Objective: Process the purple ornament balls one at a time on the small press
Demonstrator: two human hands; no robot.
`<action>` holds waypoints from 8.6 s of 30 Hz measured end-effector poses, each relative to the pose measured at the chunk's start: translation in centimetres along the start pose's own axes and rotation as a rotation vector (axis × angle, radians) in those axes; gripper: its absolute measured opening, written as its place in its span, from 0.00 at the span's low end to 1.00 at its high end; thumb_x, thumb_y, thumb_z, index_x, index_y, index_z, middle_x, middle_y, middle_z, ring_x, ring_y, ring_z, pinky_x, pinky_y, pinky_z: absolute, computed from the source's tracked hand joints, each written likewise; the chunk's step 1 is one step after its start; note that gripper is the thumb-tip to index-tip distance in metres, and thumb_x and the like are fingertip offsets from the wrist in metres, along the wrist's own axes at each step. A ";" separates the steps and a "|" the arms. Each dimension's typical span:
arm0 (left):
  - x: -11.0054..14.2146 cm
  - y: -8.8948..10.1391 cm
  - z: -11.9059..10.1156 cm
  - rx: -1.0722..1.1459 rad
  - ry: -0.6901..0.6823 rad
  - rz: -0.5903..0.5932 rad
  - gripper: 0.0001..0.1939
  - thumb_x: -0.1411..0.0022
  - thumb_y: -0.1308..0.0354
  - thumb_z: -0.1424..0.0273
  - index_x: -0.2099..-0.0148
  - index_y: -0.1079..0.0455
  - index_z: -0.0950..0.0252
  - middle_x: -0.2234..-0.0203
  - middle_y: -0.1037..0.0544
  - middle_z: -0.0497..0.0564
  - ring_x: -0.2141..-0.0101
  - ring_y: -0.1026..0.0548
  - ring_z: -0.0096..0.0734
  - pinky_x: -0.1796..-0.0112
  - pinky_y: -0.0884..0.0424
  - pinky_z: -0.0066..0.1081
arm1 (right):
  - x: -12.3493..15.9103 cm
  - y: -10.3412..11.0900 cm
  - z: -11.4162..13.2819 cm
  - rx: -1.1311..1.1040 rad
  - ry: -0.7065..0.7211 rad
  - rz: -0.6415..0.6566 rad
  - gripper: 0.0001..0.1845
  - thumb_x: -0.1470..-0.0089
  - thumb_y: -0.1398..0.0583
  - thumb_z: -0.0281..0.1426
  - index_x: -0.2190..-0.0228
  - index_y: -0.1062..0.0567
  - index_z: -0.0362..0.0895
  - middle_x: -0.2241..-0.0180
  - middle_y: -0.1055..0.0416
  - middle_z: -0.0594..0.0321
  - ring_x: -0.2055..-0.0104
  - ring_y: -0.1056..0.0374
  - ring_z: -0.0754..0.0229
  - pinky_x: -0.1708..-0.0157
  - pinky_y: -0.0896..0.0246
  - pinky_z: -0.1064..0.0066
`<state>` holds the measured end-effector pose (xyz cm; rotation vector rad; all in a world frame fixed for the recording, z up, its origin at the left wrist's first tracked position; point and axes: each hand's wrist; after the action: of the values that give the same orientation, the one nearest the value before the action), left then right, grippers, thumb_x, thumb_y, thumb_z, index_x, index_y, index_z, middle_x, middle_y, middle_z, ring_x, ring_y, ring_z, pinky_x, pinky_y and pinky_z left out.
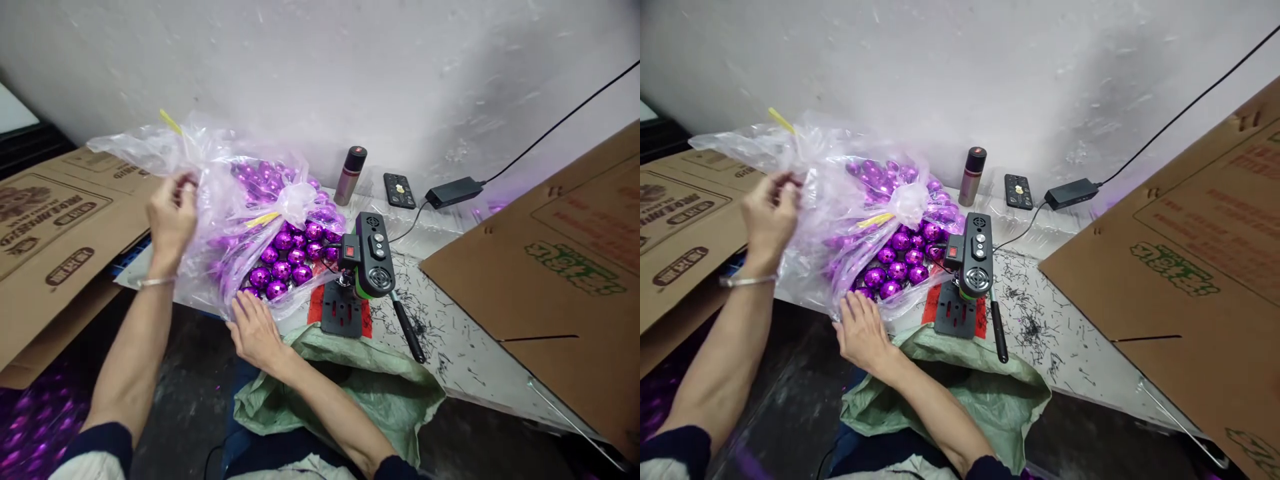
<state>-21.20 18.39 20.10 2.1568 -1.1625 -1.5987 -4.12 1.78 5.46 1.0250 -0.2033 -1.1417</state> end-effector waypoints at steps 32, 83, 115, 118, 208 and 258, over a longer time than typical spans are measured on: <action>20.4 -2.0 -13.8 1.547 1.336 0.502 0.14 0.43 0.32 0.69 0.54 0.24 0.65 0.59 0.16 0.54 0.60 0.17 0.37 0.57 0.19 0.36 | 15.2 9.0 -0.6 -0.082 0.011 -0.249 0.17 0.34 0.47 0.24 0.47 0.25 0.40 0.48 0.21 0.48 0.46 0.22 0.57 0.47 0.21 0.66; 25.7 -13.6 -17.4 0.694 0.059 0.560 0.33 0.39 0.30 0.55 0.36 0.31 0.62 0.45 0.20 0.62 0.44 0.22 0.53 0.41 0.30 0.53 | 9.9 18.9 -7.7 0.210 0.148 -0.787 0.20 0.28 0.52 0.34 0.74 0.36 0.48 0.77 0.32 0.63 0.76 0.42 0.63 0.72 0.48 0.66; 26.0 -14.0 -17.4 0.666 -0.005 0.496 0.31 0.37 0.31 0.56 0.37 0.31 0.62 0.47 0.19 0.61 0.46 0.21 0.53 0.44 0.27 0.52 | 9.5 17.5 -7.8 0.114 0.140 -0.901 0.19 0.30 0.52 0.27 0.76 0.40 0.47 0.78 0.38 0.66 0.77 0.44 0.64 0.73 0.51 0.67; 26.1 -14.1 -17.3 0.650 -0.034 0.472 0.31 0.37 0.32 0.56 0.37 0.32 0.63 0.48 0.19 0.61 0.47 0.21 0.52 0.45 0.26 0.50 | 9.4 17.8 -7.5 0.105 0.112 -0.912 0.19 0.31 0.52 0.26 0.76 0.41 0.47 0.78 0.37 0.66 0.76 0.42 0.64 0.72 0.50 0.67; 26.2 -14.4 -17.2 0.635 -0.034 0.448 0.30 0.36 0.33 0.57 0.37 0.31 0.63 0.48 0.19 0.61 0.48 0.21 0.52 0.47 0.25 0.50 | 9.3 17.3 -7.6 0.094 0.100 -0.927 0.16 0.33 0.52 0.24 0.74 0.41 0.48 0.77 0.38 0.66 0.75 0.42 0.63 0.72 0.49 0.67; 26.1 -14.2 -17.4 0.660 -0.027 0.457 0.28 0.34 0.35 0.57 0.38 0.32 0.65 0.47 0.20 0.61 0.48 0.21 0.50 0.47 0.25 0.47 | 11.2 13.3 -13.5 0.235 0.354 -0.834 0.14 0.30 0.53 0.30 0.69 0.34 0.48 0.69 0.34 0.64 0.71 0.40 0.62 0.68 0.41 0.64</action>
<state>3.19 4.95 -0.08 1.9548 -2.2369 -1.1423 17.84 0.74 4.13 1.5699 0.4256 -1.6700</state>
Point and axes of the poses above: each hand's wrist, its own x-axis away from the middle knuckle, its own y-axis out of the back of the hand, z = x × y
